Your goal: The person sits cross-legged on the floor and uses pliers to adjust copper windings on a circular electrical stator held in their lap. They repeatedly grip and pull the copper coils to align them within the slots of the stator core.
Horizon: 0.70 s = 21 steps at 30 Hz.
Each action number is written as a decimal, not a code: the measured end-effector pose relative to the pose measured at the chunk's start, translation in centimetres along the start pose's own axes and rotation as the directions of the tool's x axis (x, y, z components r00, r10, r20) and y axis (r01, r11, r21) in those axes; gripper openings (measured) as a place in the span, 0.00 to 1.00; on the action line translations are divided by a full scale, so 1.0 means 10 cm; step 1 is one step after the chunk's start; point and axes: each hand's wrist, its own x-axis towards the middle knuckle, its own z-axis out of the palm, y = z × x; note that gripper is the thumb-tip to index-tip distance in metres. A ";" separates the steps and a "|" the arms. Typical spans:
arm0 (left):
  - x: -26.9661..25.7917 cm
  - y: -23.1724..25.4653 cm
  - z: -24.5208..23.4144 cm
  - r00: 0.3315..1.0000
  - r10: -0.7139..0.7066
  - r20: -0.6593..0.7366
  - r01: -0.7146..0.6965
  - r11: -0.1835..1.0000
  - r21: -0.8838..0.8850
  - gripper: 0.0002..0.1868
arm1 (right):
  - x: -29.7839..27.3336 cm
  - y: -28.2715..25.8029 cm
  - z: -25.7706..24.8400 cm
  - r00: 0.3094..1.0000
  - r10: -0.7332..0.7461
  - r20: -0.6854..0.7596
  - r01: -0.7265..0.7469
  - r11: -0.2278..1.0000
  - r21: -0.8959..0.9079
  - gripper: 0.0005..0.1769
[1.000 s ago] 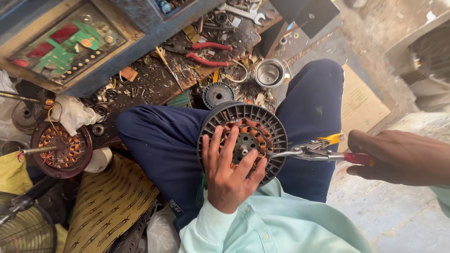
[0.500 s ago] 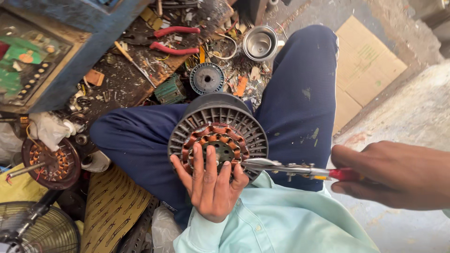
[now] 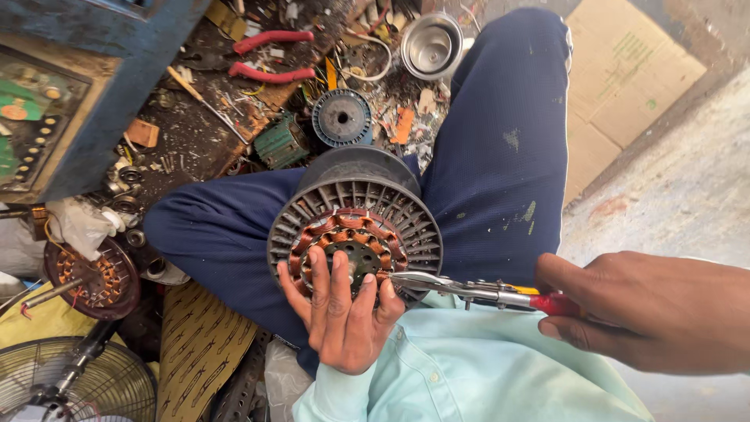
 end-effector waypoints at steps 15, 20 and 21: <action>-0.01 -0.04 -0.11 0.996 -0.079 0.035 0.082 0.990 -0.113 0.07 | 0.06 -0.31 0.00 0.994 0.060 0.090 -0.077 0.978 0.195 0.17; -0.07 -0.08 -0.12 0.996 -0.083 0.029 0.086 0.985 -0.152 0.06 | 0.17 -0.17 0.21 0.995 -0.074 -0.065 0.088 0.967 0.240 0.19; -0.08 -0.09 -0.13 0.996 -0.085 0.035 0.090 0.983 -0.157 0.06 | 0.20 -0.16 0.23 0.997 -0.054 -0.051 0.065 0.970 0.234 0.19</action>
